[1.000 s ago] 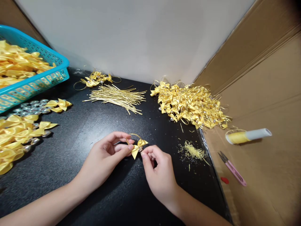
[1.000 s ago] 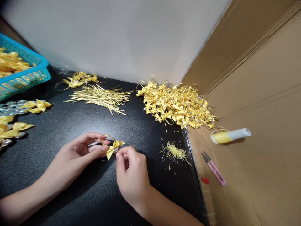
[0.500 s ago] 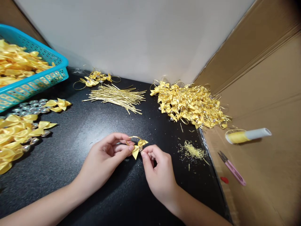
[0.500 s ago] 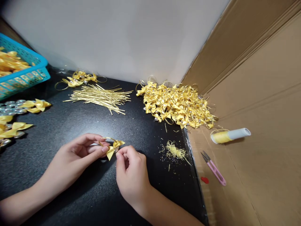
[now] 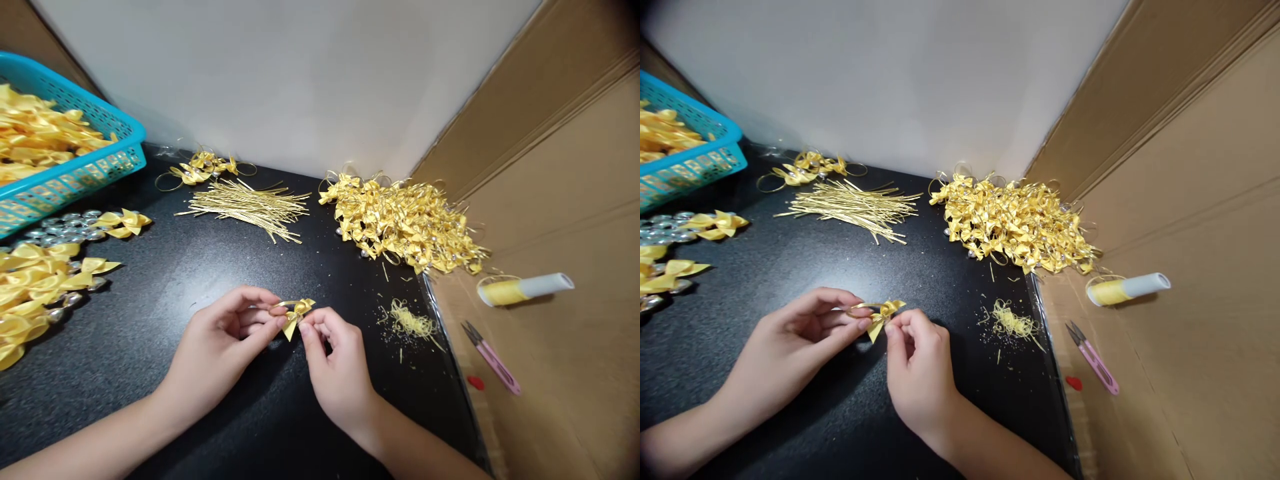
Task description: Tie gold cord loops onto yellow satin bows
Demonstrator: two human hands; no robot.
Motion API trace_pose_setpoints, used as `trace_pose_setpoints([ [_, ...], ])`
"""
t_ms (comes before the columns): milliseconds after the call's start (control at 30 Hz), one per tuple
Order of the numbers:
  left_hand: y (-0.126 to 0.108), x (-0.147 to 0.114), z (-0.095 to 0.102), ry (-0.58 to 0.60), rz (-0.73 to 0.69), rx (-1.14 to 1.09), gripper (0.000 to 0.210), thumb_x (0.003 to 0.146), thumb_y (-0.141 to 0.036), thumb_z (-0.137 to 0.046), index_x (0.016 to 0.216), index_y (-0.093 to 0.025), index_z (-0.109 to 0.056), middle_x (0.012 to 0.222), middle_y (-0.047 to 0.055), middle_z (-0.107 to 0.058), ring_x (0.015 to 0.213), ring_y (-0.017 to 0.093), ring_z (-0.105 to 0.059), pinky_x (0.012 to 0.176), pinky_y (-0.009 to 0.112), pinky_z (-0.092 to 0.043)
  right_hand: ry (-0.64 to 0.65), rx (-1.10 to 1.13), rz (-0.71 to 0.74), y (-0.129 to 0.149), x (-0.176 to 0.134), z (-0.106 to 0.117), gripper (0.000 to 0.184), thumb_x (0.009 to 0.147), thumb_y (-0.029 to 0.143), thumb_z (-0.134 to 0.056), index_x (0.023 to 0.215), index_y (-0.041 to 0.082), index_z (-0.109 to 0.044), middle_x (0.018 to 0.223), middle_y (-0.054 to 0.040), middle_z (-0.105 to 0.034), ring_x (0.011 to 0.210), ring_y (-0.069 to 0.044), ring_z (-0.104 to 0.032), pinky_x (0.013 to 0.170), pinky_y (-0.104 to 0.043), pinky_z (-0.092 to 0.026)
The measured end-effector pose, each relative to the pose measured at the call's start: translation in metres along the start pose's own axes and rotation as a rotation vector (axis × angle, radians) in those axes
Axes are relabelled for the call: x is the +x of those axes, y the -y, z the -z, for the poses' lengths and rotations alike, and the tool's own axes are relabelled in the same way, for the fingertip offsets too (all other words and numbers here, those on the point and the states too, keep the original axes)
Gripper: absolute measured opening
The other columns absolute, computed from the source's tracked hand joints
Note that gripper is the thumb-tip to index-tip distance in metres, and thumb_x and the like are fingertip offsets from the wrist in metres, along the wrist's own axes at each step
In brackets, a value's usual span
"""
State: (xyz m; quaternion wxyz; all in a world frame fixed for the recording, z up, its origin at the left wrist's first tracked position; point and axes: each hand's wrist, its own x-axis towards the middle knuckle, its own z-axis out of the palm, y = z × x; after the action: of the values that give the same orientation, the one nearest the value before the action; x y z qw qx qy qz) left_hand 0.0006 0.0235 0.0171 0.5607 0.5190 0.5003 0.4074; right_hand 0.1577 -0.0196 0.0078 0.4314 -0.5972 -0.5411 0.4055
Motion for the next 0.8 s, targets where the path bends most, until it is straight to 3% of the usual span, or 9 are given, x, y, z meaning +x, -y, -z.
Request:
trace_pose_setpoints([
  [167,0.001,0.004,0.003,0.022,0.077,-0.084,0.022,0.072,-0.027,-0.080,0.087,-0.018,-0.066,0.078,0.001,-0.074,0.069,0.013,-0.071,0.066,0.019,-0.058,0.001,0.023,-0.009,-0.003,0.000,0.000,0.016,0.091,0.023,-0.050,0.077,0.018,-0.057,0.059,0.0036,-0.053,0.051,-0.009,-0.049,0.051,-0.021,-0.036],
  [333,0.001,0.004,0.001,0.047,0.002,0.022,0.013,0.075,-0.029,-0.076,0.083,-0.020,-0.070,0.078,0.001,-0.073,0.069,0.014,-0.070,0.065,0.019,-0.057,0.002,0.056,-0.035,-0.001,0.000,0.001,0.016,0.091,0.024,-0.050,0.077,0.018,-0.056,0.058,0.0041,-0.050,0.051,-0.009,-0.045,0.050,-0.021,-0.035],
  [567,-0.003,0.005,0.008,0.076,-0.401,0.440,0.004,0.079,-0.024,-0.071,0.082,-0.024,-0.074,0.080,0.002,-0.076,0.072,0.018,-0.071,0.065,0.024,-0.055,0.012,0.088,-0.056,-0.001,0.001,0.001,0.016,0.091,0.025,-0.051,0.078,0.018,-0.057,0.059,0.0037,-0.052,0.052,-0.009,-0.045,0.051,-0.021,-0.035],
  [800,0.001,0.010,0.016,0.130,-0.721,0.650,0.009,0.084,-0.019,-0.067,0.091,-0.022,-0.071,0.084,0.001,-0.076,0.073,0.015,-0.070,0.070,0.023,-0.053,0.023,0.089,-0.066,-0.004,0.001,0.000,0.016,0.091,0.025,-0.051,0.079,0.017,-0.057,0.060,0.0033,-0.053,0.053,-0.009,-0.046,0.051,-0.021,-0.035],
])
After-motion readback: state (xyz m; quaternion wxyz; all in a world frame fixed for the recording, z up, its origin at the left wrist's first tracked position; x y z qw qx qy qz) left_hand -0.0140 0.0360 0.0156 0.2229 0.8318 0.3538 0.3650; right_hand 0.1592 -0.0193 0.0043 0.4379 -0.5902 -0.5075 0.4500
